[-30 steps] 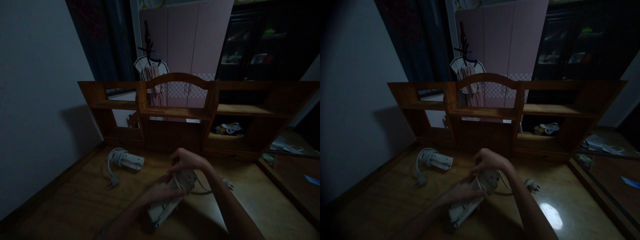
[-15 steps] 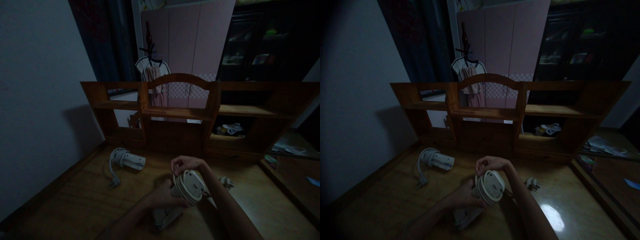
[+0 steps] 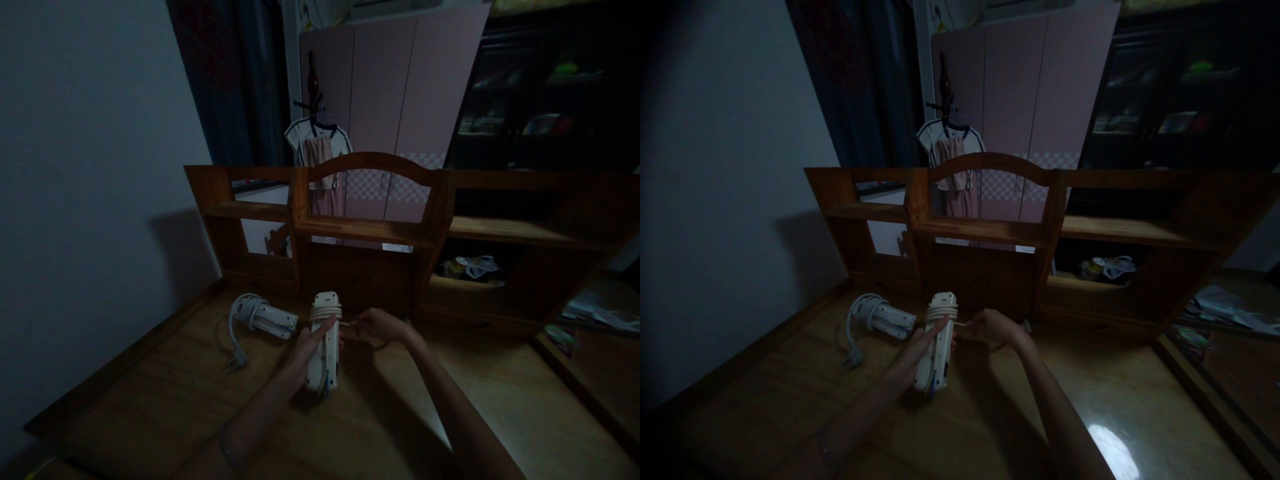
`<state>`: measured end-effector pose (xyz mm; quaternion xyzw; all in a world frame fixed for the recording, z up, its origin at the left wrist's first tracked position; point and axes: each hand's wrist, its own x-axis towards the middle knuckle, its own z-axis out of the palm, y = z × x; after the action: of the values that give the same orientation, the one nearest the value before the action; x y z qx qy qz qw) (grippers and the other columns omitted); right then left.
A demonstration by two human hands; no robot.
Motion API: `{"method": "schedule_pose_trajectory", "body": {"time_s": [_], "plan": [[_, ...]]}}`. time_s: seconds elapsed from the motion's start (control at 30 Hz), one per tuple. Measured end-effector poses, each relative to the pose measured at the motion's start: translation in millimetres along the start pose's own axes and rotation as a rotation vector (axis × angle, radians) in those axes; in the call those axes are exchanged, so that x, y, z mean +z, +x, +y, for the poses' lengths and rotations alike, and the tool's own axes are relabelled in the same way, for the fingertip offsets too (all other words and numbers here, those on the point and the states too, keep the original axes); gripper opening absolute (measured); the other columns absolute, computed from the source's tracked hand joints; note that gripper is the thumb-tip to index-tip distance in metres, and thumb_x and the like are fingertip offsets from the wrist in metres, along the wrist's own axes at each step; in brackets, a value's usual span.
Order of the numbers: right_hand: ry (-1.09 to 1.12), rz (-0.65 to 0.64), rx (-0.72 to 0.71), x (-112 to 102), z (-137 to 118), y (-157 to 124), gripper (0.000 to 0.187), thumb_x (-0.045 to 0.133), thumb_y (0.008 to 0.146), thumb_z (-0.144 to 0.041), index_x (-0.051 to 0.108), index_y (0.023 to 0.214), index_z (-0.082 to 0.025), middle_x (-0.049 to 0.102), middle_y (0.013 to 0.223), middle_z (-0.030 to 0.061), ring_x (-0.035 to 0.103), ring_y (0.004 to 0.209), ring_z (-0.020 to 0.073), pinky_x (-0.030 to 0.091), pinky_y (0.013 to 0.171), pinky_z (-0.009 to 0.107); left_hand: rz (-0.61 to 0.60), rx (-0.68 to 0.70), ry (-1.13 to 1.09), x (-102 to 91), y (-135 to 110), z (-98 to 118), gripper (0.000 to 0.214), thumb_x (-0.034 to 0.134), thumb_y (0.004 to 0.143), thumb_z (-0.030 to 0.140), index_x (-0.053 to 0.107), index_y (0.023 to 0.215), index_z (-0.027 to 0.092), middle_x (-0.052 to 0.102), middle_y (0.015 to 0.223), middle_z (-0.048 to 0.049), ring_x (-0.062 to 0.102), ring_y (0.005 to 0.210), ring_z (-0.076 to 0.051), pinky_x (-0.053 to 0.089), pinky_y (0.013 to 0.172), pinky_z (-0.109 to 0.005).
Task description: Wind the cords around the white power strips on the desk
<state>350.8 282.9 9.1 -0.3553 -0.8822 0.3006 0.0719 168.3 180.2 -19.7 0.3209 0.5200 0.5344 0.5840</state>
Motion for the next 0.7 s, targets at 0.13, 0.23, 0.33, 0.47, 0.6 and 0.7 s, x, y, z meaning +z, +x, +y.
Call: {"method": "schedule_pose_trajectory", "body": {"time_s": [0.13,0.23,0.33,0.47,0.6,0.7], "plan": [[-0.092,0.071,0.033,-14,-17,-14,0.034,0.045,0.088,-0.036,0.071,0.08,-0.014,0.066,0.07,0.0049,0.057,0.063,0.0136,0.036,0.057,0.021,-0.027,0.019,0.058,-6.8,6,-2,0.058,0.067,0.065,0.064,0.067,0.081,0.008,0.069,0.07,-0.0125,0.063,0.054,-0.018,0.049,0.048,-0.026],[-0.135,0.11,0.026,-27,-29,-26,0.03,0.05,0.086,-0.037,0.07,0.082,-0.015,0.068,0.075,0.0061,0.059,0.066,0.0143,0.034,0.056,0.022,-0.018,-0.003,0.055,-6.4,6,-3,0.056,0.067,0.065,0.063,0.065,0.083,0.009,0.068,0.07,-0.0112,0.063,0.054,-0.018,0.049,0.047,-0.027],[-0.202,0.123,0.025,-38,-43,-38,0.025,0.051,0.087,-0.033,0.069,0.083,-0.016,0.069,0.079,0.0061,0.062,0.07,0.0147,0.035,0.058,0.022,0.028,-0.055,0.03,-3.5,3,0,0.054,0.071,0.062,0.06,0.064,0.085,0.011,0.069,0.071,-0.0095,0.064,0.055,-0.019,0.049,0.047,-0.026],[-0.42,0.179,0.045,-44,-70,-52,0.02,0.052,0.087,-0.028,0.068,0.081,-0.017,0.069,0.081,0.0062,0.064,0.075,0.0168,0.034,0.06,0.023,-0.051,0.025,0.087,0.3,0,3,0.053,0.07,0.064,0.059,0.064,0.085,0.011,0.067,0.067,-0.0086,0.063,0.053,-0.018,0.048,0.047,-0.025],[-0.583,0.243,0.03,-36,-103,-60,0.015,0.051,0.084,-0.018,0.066,0.08,-0.017,0.069,0.079,0.0069,0.065,0.073,0.0188,0.033,0.057,0.024,-0.037,0.102,0.227,-0.2,6,0,0.053,0.065,0.068,0.061,0.064,0.082,0.01,0.066,0.064,-0.0092,0.061,0.051,-0.018,0.047,0.046,-0.026],[-0.678,0.247,-0.032,-26,-123,-61,0.016,0.05,0.083,-0.013,0.065,0.079,-0.015,0.068,0.076,0.0079,0.065,0.07,0.0204,0.032,0.056,0.026,0.017,0.179,0.326,-2.8,15,-6,0.049,0.064,0.069,0.058,0.063,0.076,0.009,0.065,0.063,-0.0093,0.06,0.051,-0.018,0.046,0.047,-0.025]]}}
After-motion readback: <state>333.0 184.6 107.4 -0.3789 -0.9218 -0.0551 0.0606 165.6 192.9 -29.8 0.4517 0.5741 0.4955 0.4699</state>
